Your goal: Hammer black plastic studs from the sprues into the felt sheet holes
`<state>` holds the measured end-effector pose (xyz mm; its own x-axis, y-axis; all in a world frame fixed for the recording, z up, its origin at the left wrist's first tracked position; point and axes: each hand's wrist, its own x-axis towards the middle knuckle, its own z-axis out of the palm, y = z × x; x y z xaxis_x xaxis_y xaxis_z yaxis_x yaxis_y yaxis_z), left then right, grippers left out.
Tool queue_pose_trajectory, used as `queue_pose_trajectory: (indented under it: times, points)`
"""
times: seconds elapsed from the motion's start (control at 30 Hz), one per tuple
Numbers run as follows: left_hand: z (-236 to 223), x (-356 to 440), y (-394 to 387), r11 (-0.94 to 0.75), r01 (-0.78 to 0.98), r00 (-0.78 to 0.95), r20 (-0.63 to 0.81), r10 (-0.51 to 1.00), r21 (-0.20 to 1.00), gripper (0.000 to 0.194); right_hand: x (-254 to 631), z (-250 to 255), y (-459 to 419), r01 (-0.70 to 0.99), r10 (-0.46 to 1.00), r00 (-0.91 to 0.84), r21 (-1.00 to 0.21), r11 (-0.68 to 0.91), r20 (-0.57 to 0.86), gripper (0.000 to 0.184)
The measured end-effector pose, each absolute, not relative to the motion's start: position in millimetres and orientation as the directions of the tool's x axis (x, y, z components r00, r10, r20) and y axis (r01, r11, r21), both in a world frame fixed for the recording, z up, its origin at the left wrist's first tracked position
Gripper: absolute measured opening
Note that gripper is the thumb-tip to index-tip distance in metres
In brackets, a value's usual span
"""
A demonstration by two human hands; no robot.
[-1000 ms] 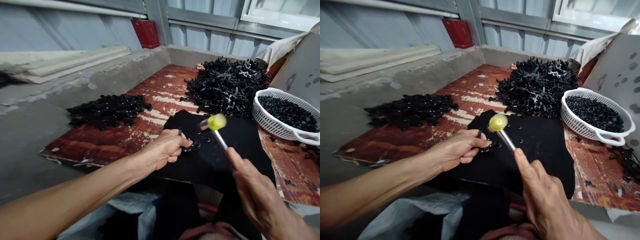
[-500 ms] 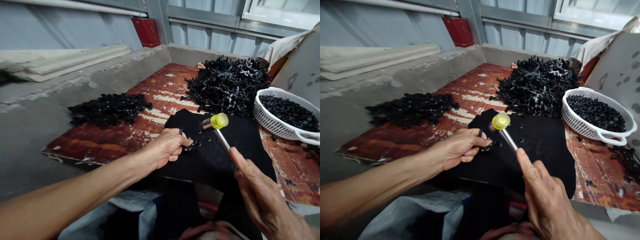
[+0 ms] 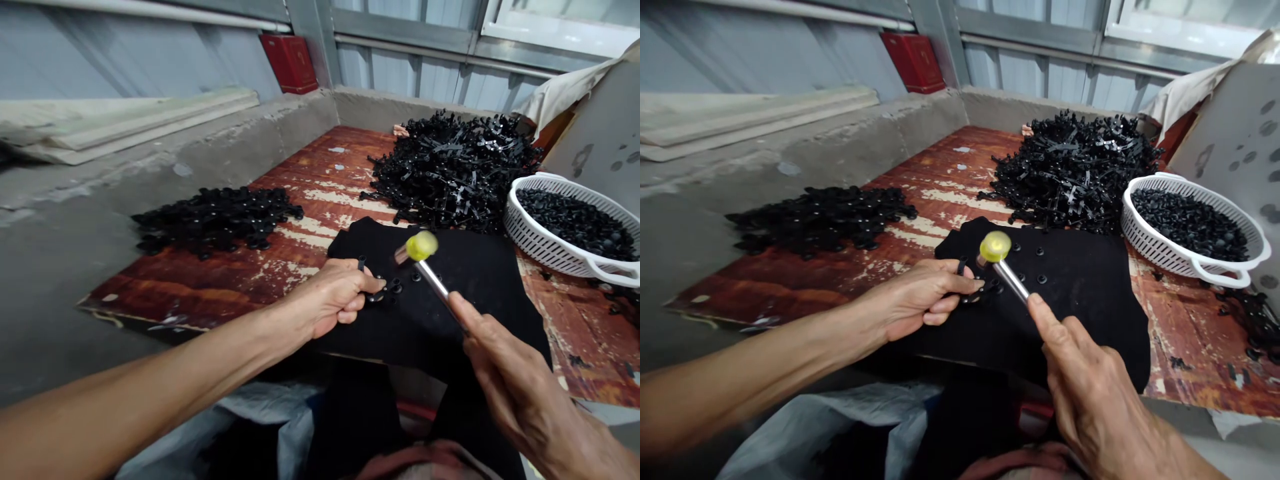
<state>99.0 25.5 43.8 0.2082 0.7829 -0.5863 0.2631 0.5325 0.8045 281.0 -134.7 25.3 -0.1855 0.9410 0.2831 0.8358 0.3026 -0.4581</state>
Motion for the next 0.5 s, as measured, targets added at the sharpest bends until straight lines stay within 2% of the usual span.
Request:
queue_pose_trajectory:
  times: [0.1,0.23,0.3,0.4,0.5]
  points:
    - [44.0,98.3,25.2,0.535,0.247,0.214,-0.584,0.783,0.808,0.029,277.7,29.3,-140.6,0.813,0.911,-0.157,-0.474,0.339,0.382,0.072]
    - [44.5,98.1,24.8,0.546,0.243,0.212,-0.593,0.777,0.802,0.028,276.4,31.2,-142.0,0.823,0.904,-0.164,-0.45,0.346,0.396,0.075]
    - [44.1,98.7,24.8,0.546,0.255,0.211,-0.597,0.774,0.798,0.027,277.7,29.2,-139.2,0.849,0.909,-0.181,-0.406,0.337,0.375,0.077]
    - [43.1,99.3,24.5,0.53,0.282,0.213,-0.591,0.778,0.8,0.027,280.6,26.4,-134.8,0.895,0.942,-0.223,-0.33,0.299,0.249,0.072]
    - [42.2,99.0,23.4,0.514,0.297,0.214,-0.58,0.786,0.805,0.026,282.7,26.6,-133.8,0.876,0.947,-0.206,-0.386,0.29,0.246,0.066]
